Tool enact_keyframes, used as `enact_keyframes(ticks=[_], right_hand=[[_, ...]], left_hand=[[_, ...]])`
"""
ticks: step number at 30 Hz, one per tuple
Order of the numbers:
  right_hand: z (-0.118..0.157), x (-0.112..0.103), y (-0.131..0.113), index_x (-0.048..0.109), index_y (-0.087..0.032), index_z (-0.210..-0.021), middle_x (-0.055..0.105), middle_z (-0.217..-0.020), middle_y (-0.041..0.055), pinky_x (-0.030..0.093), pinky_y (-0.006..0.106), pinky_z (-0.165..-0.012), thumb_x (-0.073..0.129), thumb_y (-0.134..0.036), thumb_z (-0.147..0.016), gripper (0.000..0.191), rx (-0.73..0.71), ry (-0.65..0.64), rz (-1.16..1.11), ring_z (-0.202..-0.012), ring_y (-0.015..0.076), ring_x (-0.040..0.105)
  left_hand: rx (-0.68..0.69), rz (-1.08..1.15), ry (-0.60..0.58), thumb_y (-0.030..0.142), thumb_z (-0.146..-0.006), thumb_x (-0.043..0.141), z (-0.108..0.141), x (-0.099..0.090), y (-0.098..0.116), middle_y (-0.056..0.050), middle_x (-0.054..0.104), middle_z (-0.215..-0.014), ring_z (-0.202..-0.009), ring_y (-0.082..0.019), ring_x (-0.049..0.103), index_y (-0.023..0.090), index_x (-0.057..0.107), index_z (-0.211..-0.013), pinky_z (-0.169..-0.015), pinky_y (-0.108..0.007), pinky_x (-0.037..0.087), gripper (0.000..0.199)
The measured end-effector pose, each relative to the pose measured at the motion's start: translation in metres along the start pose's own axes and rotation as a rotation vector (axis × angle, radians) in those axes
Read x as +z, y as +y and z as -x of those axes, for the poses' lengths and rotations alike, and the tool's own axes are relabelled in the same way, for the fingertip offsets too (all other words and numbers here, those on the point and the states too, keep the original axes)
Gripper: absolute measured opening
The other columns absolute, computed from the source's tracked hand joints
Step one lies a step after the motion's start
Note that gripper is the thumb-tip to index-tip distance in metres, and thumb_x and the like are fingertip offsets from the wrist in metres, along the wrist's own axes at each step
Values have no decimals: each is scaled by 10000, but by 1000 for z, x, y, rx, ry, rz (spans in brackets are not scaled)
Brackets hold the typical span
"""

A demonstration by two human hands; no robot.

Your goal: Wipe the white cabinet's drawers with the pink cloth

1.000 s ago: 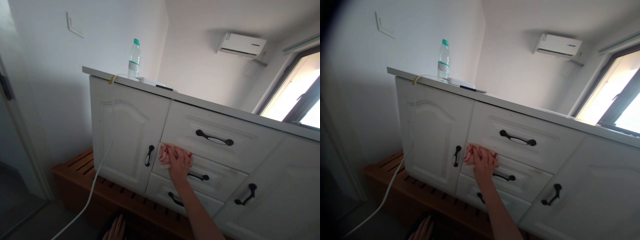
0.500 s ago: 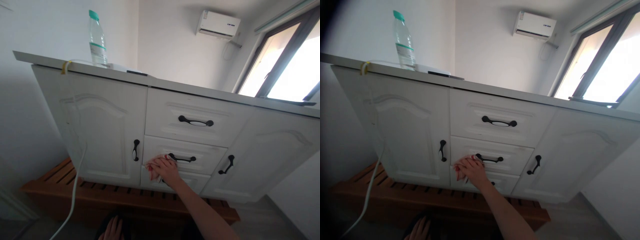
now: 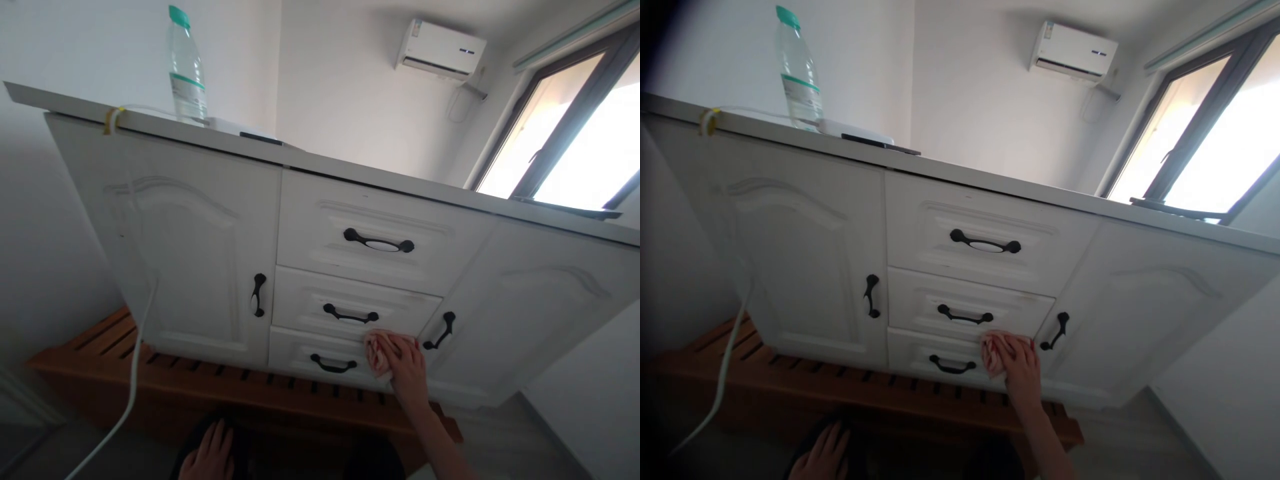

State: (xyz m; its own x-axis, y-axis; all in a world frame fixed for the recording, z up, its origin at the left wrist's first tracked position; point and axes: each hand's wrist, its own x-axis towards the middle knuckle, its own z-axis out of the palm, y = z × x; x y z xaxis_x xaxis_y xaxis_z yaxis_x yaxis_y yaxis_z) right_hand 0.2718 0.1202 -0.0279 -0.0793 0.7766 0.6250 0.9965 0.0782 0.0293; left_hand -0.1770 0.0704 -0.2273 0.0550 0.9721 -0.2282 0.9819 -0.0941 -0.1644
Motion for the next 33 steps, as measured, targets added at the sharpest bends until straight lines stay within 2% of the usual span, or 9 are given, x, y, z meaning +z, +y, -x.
enact_keyframes(ticks=[2,5,10,13,20,24,26,30,33], right_hand=[[15,7,-3,570,-352,-1392,566,-1365,80,386,459,-1038,462,-59,-852,624,88,11,-51,-1218,284,503],[35,20,-28,565,-252,-1404,558,-1365,143,403,466,-1052,487,-150,-877,542,201,0,-181,-1236,311,510],[36,32,-101,559,-314,-1401,612,-1375,72,435,407,-1011,470,-126,-861,578,128,-285,-396,-1235,266,561],[22,33,-130,617,-306,-1326,662,-1303,66,432,390,-984,459,-98,-859,535,155,-361,-404,-1202,251,588],[-1,26,-130,626,-254,-1279,674,-1247,100,409,369,-918,489,-172,-904,407,166,-530,-311,-1176,259,597],[-1,19,-131,648,-245,-1243,710,-1142,102,411,369,-870,500,-193,-908,370,148,-558,-289,-1106,270,626],[9,13,-135,664,-254,-1220,718,-1104,100,409,371,-858,509,-193,-905,356,140,-551,-289,-1076,271,638],[46,-4,-148,652,-288,-1236,703,-1134,87,385,393,-894,516,-173,-905,376,155,-464,-325,-1092,273,625],[75,-22,-159,661,-299,-1201,701,-1141,79,373,391,-885,527,-158,-898,360,180,-415,-360,-1093,273,616]], left_hand=[[-5,14,25,277,-935,329,2,0,3,-138,275,-1619,-1513,-301,275,187,420,-1492,-1122,-490,328,572],[-9,37,48,267,-930,330,5,3,3,-134,290,-1620,-1512,-304,275,199,436,-1488,-1126,-501,319,572],[-19,69,78,240,-929,305,12,2,-1,-147,327,-1609,-1504,-314,290,188,465,-1474,-1123,-498,325,571],[-38,83,83,219,-914,330,16,1,-2,-137,330,-1611,-1507,-305,286,208,485,-1463,-1131,-491,323,571],[13,86,93,172,-902,352,31,-5,-1,-150,320,-1608,-1517,-316,250,209,544,-1421,-1158,-509,305,555],[105,92,97,97,-844,360,39,6,10,-121,298,-1620,-1511,-283,276,209,504,-1452,-1226,-559,198,634],[154,122,53,97,-809,397,42,16,20,-100,283,-1629,-1508,-275,286,230,478,-1470,-1236,-566,193,680],[304,193,-49,130,-777,470,53,31,48,-101,306,-1627,-1491,-293,321,215,537,-1425,-1197,-532,310,657],[387,239,-54,135,-788,468,67,37,72,-93,284,-1640,-1499,-293,302,214,546,-1412,-1185,-525,323,634]])
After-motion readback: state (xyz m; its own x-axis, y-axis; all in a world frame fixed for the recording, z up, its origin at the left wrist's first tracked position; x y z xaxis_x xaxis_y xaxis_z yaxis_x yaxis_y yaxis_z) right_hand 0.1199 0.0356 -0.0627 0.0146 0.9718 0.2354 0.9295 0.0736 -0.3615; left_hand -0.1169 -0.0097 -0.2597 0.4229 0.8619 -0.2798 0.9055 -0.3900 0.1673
